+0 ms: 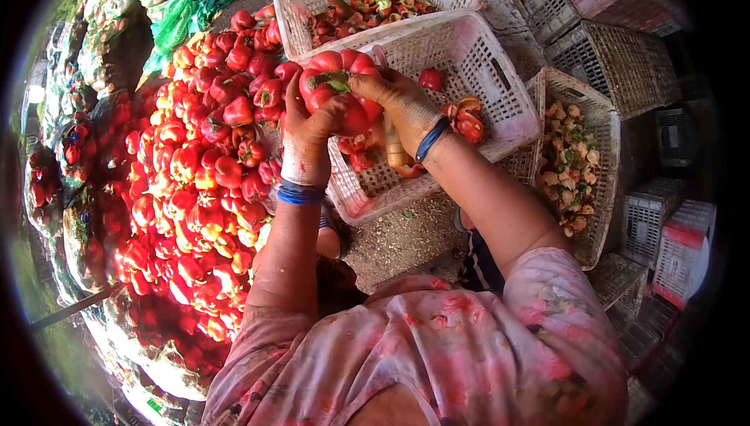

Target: The person cuts the stems and cores out of red peppers with a knife, placing the processed peppers and the discarded pieces into separate plastic crates.

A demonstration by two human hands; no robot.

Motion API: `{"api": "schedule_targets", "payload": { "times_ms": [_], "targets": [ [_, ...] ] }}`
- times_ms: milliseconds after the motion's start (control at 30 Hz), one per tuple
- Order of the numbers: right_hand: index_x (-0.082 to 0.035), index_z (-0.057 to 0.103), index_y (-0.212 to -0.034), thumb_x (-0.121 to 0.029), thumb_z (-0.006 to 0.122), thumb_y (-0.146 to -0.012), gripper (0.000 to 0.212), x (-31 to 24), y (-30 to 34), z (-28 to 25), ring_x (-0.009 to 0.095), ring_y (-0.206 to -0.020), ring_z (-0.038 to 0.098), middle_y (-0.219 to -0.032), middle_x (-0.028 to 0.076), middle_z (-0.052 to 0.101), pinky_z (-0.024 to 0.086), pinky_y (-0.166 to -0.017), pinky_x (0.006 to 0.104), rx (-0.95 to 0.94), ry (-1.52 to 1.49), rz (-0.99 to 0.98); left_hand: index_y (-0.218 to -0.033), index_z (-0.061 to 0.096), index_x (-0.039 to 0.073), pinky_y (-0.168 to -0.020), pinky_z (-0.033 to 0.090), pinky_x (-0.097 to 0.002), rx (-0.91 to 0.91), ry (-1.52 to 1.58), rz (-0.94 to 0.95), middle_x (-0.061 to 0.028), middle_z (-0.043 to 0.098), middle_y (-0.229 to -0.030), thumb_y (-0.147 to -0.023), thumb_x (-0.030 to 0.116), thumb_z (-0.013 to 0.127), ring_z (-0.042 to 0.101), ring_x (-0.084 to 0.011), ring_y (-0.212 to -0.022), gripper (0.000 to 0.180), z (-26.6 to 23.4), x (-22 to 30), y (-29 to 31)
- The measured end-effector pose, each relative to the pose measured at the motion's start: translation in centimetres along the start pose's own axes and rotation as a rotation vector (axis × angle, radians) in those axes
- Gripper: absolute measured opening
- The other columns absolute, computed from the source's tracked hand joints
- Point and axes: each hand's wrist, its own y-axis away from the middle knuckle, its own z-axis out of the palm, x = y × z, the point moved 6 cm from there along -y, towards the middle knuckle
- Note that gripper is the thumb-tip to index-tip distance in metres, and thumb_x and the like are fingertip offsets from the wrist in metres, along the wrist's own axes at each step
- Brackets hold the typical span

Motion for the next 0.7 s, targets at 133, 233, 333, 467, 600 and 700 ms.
{"api": "schedule_targets", "payload": {
  "times_ms": [133,233,333,467,600,700],
  "targets": [
    [-0.002,0.054,-0.128,-0.023,0.078,-0.081,0.057,1.4,-0.2,-1.6,0.015,-0.095,0.063,-0.114,0.008,0.063,0.056,-0.078,0.0293,0.083,0.158,-0.141,-0.136,0.044,-0.001,-0.083,0.055,-0.0306,0.012,0.287,-0.134,-0.0115,0.063,-0.114,-0.077,0.012,0.079,0.063,-0.0184,-0.098,0.070,0.8,-2.0,0.5],
    [-0.004,0.055,-0.128,-0.021,0.078,-0.078,0.057,1.4,0.3,-2.2,0.012,-0.090,0.061,-0.111,0.007,0.064,0.054,-0.072,0.0262,0.081,0.252,-0.074,-0.135,0.046,0.003,-0.077,0.056,-0.0292,-0.053,0.280,-0.150,-0.0082,0.067,-0.107,-0.081,0.010,0.075,0.066,-0.0167,-0.091,0.061,1.2,-2.2,1.3],
    [-0.005,0.057,-0.127,-0.023,0.077,-0.075,0.058,0.7,0.5,-3.6,0.012,-0.084,0.060,-0.108,0.005,0.065,0.052,-0.071,0.0278,-0.023,0.340,-0.072,-0.132,0.050,0.002,-0.083,0.055,-0.0315,-0.138,0.346,-0.214,-0.0087,0.067,-0.110,-0.083,0.008,0.070,0.066,-0.0190,-0.096,0.054,1.6,-2.0,2.0],
    [-0.012,0.058,-0.130,-0.023,0.073,-0.073,0.060,-1.3,0.3,-4.5,0.021,-0.088,0.068,-0.103,0.008,0.071,0.054,-0.081,0.0344,-0.060,0.696,-0.383,-0.124,0.056,0.001,-0.088,0.053,-0.0341,-0.249,0.461,-0.287,-0.0092,0.067,-0.110,-0.083,0.010,0.069,0.064,-0.0201,-0.100,0.044,1.9,-3.2,1.9],
    [-0.017,0.060,-0.128,-0.033,0.070,-0.072,0.060,-3.1,1.0,-4.2,0.031,-0.094,0.069,-0.101,0.017,0.071,0.054,-0.084,0.0372,0.112,1.182,-0.336,-0.120,0.059,0.003,-0.063,0.054,-0.0279,-0.278,0.375,-0.366,-0.0066,0.068,-0.099,-0.085,0.017,0.067,0.066,-0.0162,-0.079,0.039,2.1,-4.4,1.8],
    [-0.018,0.065,-0.121,-0.037,0.070,-0.071,0.053,-2.4,0.3,-5.2,0.035,-0.092,0.069,-0.100,0.017,0.071,0.054,-0.084,0.0405,0.187,1.228,-0.390,-0.117,0.060,0.005,-0.045,0.045,-0.0243,-0.274,0.221,-0.340,-0.0043,0.067,-0.090,-0.085,0.022,0.066,0.062,-0.0127,-0.064,0.037,2.6,-3.7,1.8]
  ]
}}
